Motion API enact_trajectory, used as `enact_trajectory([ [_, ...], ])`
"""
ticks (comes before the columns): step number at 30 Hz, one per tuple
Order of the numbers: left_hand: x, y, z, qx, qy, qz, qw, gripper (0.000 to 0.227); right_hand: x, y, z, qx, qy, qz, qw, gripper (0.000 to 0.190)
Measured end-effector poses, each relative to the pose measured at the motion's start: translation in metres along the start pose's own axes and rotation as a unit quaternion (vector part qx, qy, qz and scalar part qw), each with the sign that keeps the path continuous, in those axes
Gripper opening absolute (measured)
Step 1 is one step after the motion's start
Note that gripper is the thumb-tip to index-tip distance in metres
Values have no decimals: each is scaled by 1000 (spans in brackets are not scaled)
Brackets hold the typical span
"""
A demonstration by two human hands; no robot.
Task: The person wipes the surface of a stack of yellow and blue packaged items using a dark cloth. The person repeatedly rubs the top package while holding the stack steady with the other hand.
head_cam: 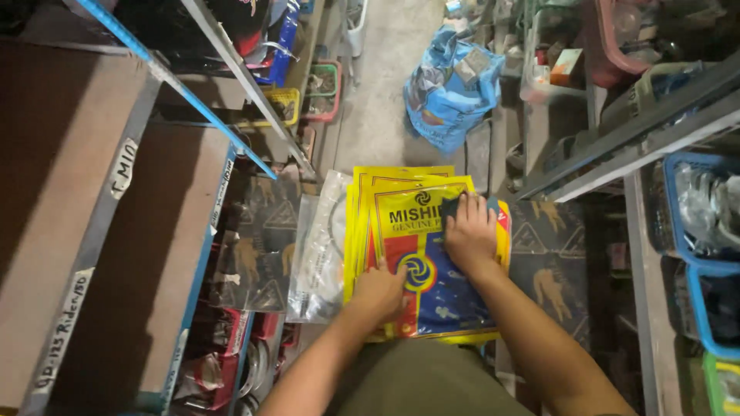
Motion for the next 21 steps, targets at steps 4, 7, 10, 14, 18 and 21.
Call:
enact_trajectory([
  [4,-6,-9,14,-29,37,-42,998,70,6,2,46,9,-3,42,999,54],
  [7,-14,-25,24,-86,67,-31,994,64,3,-9,97,115,-42,82,989,59],
  [10,-3,-37,43,-168,48,-68,982,48,0,-35,126,145,-79,77,983,59],
  [14,5,-58,43,-175,138,-220,950,47,-46,-41,141,142,-127,162,968,63],
  [18,34,-5,41,-91,199,-285,933,49,-84,-73,141,139,-111,183,967,63],
  [21,20,-3,28,-44,192,-333,922,37,-68,-145,139,207,-41,206,955,65],
])
Point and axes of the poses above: each hand's wrist, its own x-axis towards the middle knuckle, its own y-axis out of the palm, z = x × y, the point moved 6 cm from there along x, towards the middle knuckle, and after that the axes turned 13 degrees about -z, right-handed, at the moved point
